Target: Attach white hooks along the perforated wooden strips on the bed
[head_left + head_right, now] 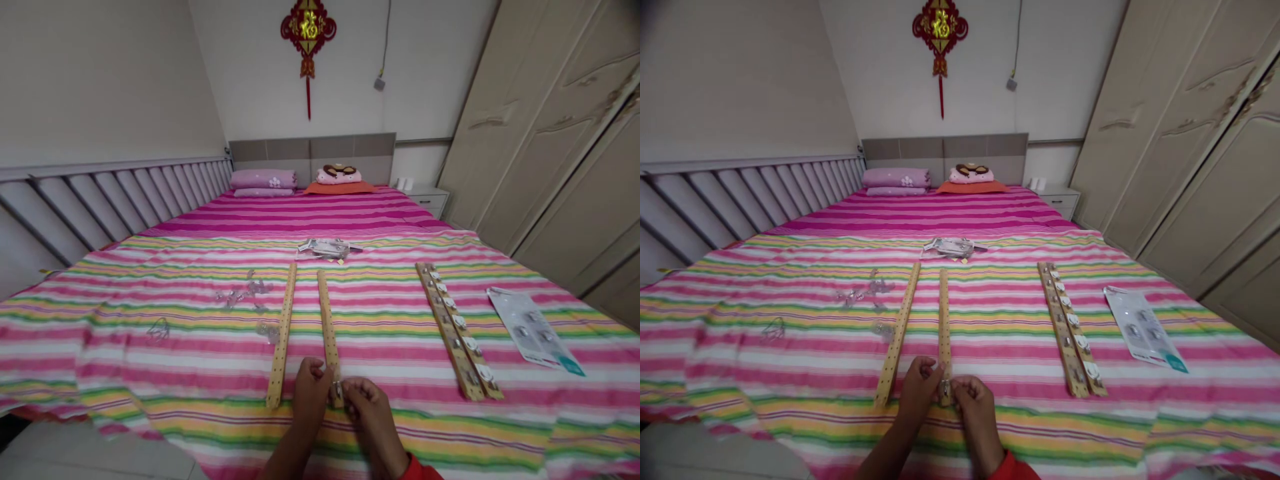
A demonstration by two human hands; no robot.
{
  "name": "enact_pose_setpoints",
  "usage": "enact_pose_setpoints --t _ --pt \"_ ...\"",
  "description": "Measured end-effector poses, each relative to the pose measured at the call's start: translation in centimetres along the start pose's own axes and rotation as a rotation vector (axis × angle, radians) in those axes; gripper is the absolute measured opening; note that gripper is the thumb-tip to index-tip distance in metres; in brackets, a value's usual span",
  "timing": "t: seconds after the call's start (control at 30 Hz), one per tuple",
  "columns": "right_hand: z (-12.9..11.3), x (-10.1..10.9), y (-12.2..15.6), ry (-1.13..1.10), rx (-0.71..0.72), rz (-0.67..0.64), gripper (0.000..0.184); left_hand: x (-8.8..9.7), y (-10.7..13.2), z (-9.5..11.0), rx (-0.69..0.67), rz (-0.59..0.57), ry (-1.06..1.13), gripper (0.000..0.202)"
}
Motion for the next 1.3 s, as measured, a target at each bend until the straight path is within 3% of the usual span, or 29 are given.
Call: enact_pose_setpoints --t 0.13,0.33,0.53,0.63,0.8,0.97,1.3 --pt "0.3 0.0 -0.1 0.013 0.019 -0.015 0.035 0.1 -0.1 -0.3 -0.004 0.029 -0.133 0.021" --pt "-1.7 -0.2 -0.4 0.048 0.121 0.027 0.038 0.3 0.0 0.2 -0.052 0.050 -0.242 0.021" --pt "-2.3 -1.6 -1.2 0.162 0.141 -0.018 0.046 0.5 0.5 0.8 -0.084 0.056 -0.284 0.022" --pt "-2.2 -1.2 -1.1 0.162 0.161 0.008 0.050 0.4 0.7 1.0 -0.100 0.035 -0.271 0.022" --pt "0.9 0.7 0.3 0.123 0.037 0.054 0.053 0.1 0.4 0.4 -0.076 0.007 -0.196 0.020" --pt "4.7 1.0 1.7 0.048 -0.083 -0.037 0.053 -0.2 0.0 -0.3 -0.039 -0.020 -0.140 0.022" --pt "5.8 -0.1 2.4 -0.082 -0.130 -0.060 0.051 0.2 0.3 0.2 -0.016 -0.013 -0.150 0.021"
Point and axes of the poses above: each hand's wrist, its own y-axis away from the middle knuckle, its own x-axis out of the back of the hand, z = x × y, the point moved 10 cm from there along -y, towards the middle knuckle, and after that the axes turned 10 degrees about z, right-handed, at the moved point
